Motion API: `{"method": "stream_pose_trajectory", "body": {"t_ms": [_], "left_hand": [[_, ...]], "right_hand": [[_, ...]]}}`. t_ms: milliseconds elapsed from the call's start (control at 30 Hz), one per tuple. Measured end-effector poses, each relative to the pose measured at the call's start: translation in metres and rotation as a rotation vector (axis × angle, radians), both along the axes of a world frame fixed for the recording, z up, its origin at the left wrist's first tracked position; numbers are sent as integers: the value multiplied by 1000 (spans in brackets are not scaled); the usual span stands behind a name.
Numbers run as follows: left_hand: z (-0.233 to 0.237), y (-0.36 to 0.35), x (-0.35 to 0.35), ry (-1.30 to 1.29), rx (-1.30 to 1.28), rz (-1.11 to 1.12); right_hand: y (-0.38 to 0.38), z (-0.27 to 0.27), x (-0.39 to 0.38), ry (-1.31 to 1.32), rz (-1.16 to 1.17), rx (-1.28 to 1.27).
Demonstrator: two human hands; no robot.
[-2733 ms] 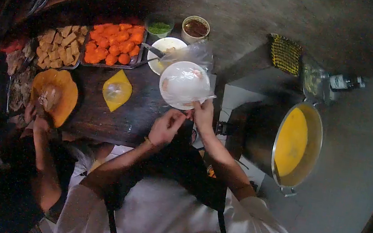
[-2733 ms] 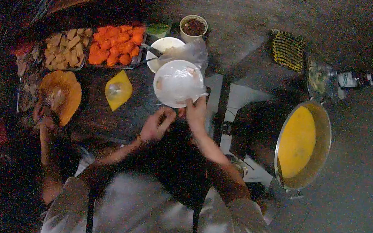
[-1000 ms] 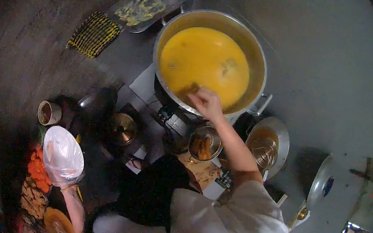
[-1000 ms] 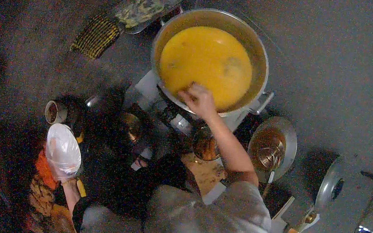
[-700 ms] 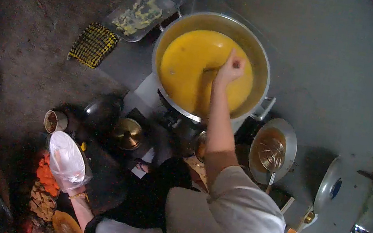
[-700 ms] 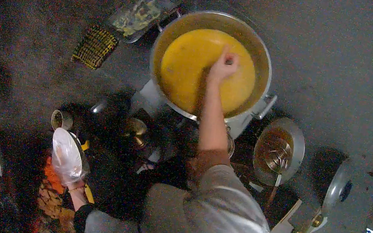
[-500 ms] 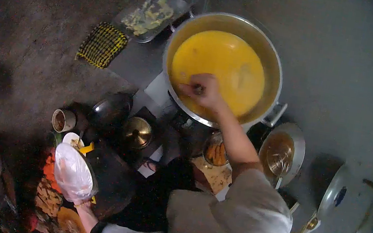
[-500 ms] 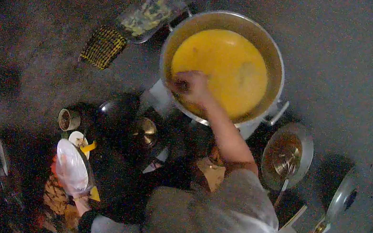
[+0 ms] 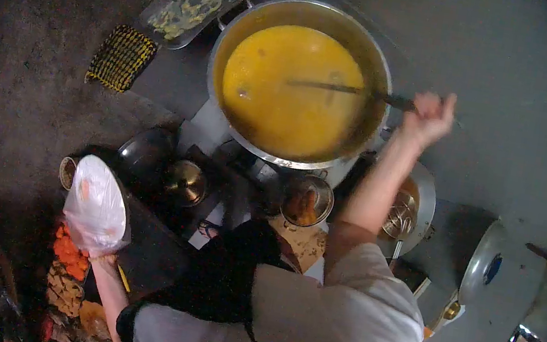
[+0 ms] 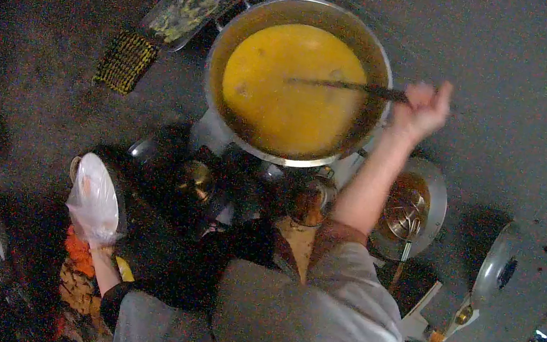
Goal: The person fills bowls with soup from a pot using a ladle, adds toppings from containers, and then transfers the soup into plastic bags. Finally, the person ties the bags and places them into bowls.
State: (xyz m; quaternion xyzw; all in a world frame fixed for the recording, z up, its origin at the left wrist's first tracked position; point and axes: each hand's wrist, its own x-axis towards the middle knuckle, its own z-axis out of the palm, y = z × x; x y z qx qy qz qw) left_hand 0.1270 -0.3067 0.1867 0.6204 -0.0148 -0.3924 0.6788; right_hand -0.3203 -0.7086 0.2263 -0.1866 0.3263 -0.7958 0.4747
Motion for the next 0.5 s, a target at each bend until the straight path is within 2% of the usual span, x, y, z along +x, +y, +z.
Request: {"method": "stream_pose_trajectory", "body": {"t_ms": [67,133,200,300,333,400,433,500], "left_hand": [[-3,-19,2,25,-27,-33],[-4,-34,2,47,-45,-70],[-4,-49,1,66,-66,-109],[-4,-68,2,93,-101,-163],[-4,-73,1,103,-115,-179],[-4,-80,-2,121,-136,-207],[-3,-83,-3,127,-146,-216],[-2,-89,-1,132,-161,-230]], "right_hand": [[32,26,-48,166,117,-146],[64,64,-54,297,263,-252],[85,77,-37,377,430,-346],[80,40,20,376,267,-193],[75,32,55,354,83,19],[38,-15,79,282,213,-149],[24,-21,93,223,118,-67],[6,-16,107,189,45,-116]]}}
